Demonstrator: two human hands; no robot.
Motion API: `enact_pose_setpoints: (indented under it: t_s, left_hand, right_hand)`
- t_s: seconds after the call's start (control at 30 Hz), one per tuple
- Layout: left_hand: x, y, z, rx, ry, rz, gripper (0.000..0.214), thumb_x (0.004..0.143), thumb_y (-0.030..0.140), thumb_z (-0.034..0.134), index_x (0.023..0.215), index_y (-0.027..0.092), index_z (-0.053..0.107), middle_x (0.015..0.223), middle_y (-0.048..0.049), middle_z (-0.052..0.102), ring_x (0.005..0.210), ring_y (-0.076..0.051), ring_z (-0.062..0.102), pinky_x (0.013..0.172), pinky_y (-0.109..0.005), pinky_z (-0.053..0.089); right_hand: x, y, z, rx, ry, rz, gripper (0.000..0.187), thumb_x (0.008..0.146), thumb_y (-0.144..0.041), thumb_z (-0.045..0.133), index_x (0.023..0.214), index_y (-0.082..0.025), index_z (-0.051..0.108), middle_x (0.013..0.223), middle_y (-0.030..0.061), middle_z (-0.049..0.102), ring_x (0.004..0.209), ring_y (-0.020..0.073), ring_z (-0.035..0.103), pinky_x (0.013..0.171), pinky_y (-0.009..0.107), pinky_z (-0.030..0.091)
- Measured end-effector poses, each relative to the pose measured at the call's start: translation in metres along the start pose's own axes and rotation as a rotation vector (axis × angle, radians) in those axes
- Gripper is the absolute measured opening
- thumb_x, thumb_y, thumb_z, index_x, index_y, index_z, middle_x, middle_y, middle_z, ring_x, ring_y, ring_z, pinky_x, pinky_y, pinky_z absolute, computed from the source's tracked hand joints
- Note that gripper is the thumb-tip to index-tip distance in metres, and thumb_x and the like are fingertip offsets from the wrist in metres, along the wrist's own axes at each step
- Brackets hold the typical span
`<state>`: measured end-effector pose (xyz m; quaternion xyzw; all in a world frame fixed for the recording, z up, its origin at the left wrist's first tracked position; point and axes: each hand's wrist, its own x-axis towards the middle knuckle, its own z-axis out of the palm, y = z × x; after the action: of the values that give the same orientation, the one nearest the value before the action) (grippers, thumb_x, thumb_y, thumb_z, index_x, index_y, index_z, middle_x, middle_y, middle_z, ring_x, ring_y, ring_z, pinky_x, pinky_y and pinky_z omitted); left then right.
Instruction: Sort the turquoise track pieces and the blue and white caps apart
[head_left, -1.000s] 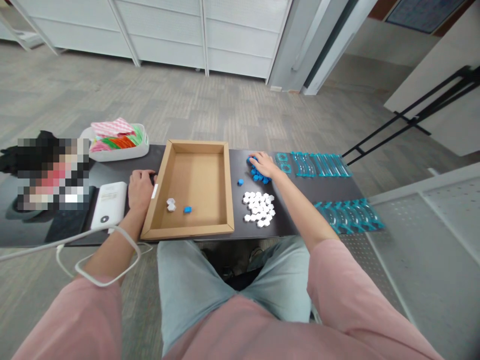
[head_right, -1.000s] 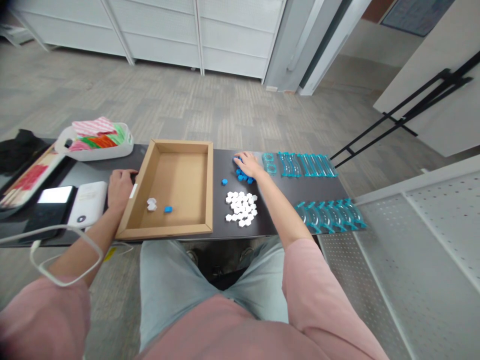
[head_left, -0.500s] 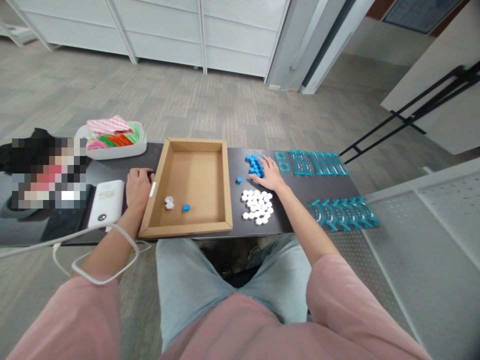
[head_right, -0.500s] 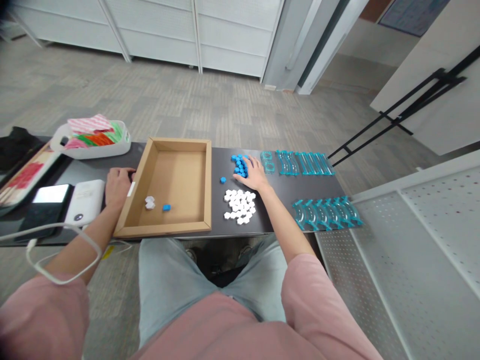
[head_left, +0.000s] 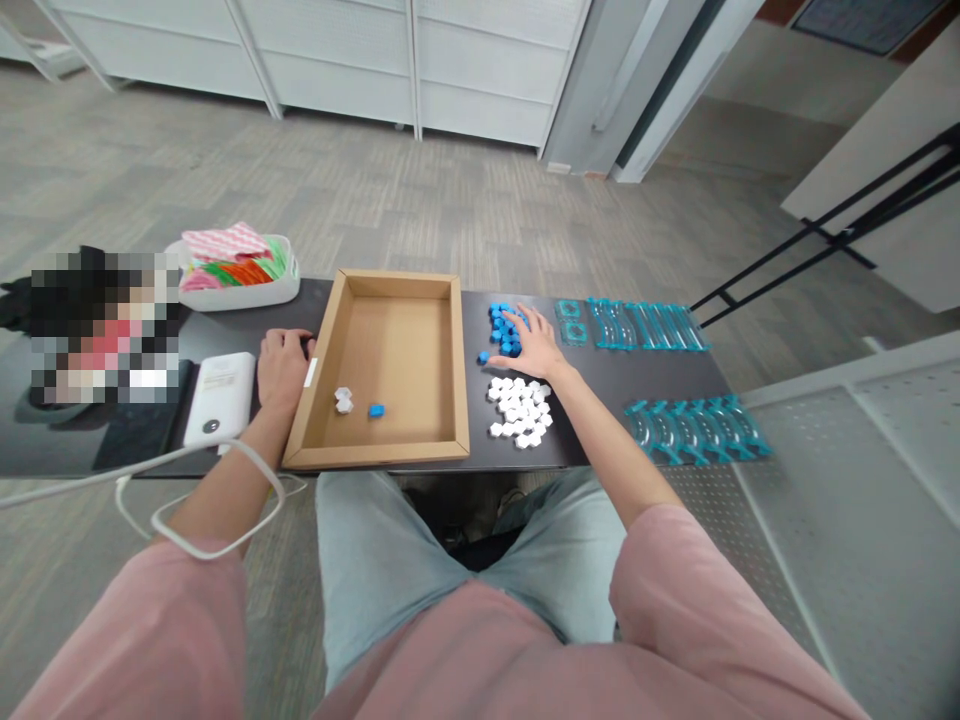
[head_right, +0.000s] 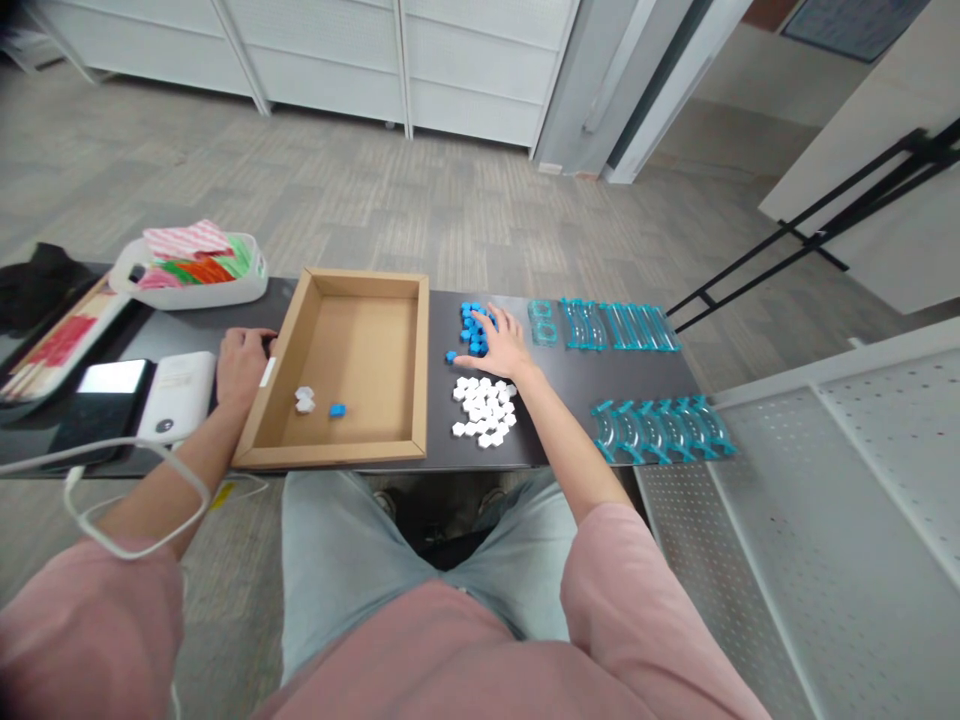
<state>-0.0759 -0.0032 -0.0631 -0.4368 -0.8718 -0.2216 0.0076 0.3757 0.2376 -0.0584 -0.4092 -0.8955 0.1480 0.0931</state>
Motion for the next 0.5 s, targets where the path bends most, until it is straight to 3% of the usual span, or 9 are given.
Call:
enact_pose_setpoints:
  t_s: [0.13, 0.5]
  left_hand:
    - [-0.001, 0.001, -0.001, 0.000, -0.003, -0.003, 0.035, 0.110, 0.026, 0.056, 0.133, 0.015, 0.080, 0.136, -0.0217, 0.067, 0.133, -0.039, 0.064, 0.129, -0.060, 0.055]
    - [0.000, 0.000, -0.003, 0.006, -0.035, 0.008, 0.040, 0.111, 0.030, 0.054, 0.137, 0.012, 0.079, 0.141, -0.0250, 0.066, 0.135, -0.042, 0.063, 0.128, -0.062, 0.054]
  right_hand:
    - [0.008, -0.015, -0.001, -0.035, -0.044, 0.023, 0.132, 0.085, -0.094, 0.087, 0.191, -0.029, 0.043, 0.202, 0.0185, 0.027, 0.186, 0.0594, 0.018, 0.150, 0.081, 0.017]
    - [0.022, -0.023, 0.012, -0.007, 0.004, -0.077, 0.113, 0.094, -0.084, 0.083, 0.185, -0.025, 0.052, 0.199, 0.0205, 0.036, 0.185, 0.0533, 0.027, 0.151, 0.076, 0.021]
